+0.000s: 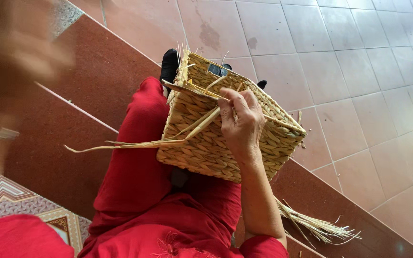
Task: The person weaves a rectangular basket using dried palm leaves, interlacing strands through the existing structure. They use scissors to trim excess material and continue adding new strands to build up the basket's sides.
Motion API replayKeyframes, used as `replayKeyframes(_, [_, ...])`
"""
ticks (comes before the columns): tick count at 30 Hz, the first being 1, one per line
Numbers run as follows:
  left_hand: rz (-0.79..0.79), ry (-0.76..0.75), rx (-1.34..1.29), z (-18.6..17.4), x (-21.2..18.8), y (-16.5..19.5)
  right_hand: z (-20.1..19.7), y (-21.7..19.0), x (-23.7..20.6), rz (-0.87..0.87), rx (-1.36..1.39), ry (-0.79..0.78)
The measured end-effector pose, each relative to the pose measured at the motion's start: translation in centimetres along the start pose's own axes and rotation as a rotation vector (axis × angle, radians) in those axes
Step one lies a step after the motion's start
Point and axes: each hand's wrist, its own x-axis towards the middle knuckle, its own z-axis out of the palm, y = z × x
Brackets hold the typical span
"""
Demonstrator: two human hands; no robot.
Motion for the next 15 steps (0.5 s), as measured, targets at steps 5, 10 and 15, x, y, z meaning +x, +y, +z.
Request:
replayKeyframes(5, [0.22, -0.392, -0.039, 8.2, -2.3, -0.9, 1.0, 0.7, 0.3, -0.091, 0.091, 0.085])
replayKeyframes(10, [0.14, -0.431, -0.14, 14.2, -4.4, -1.6, 1.5, 0.7, -0.2, -0.264, -0.012, 0.173])
replayKeyframes(15, [0.132, -0.44, -0.062, 15.9, -5.1, -1.3, 1.6, 0.2, -1.4, -0.224, -0.058, 0.228])
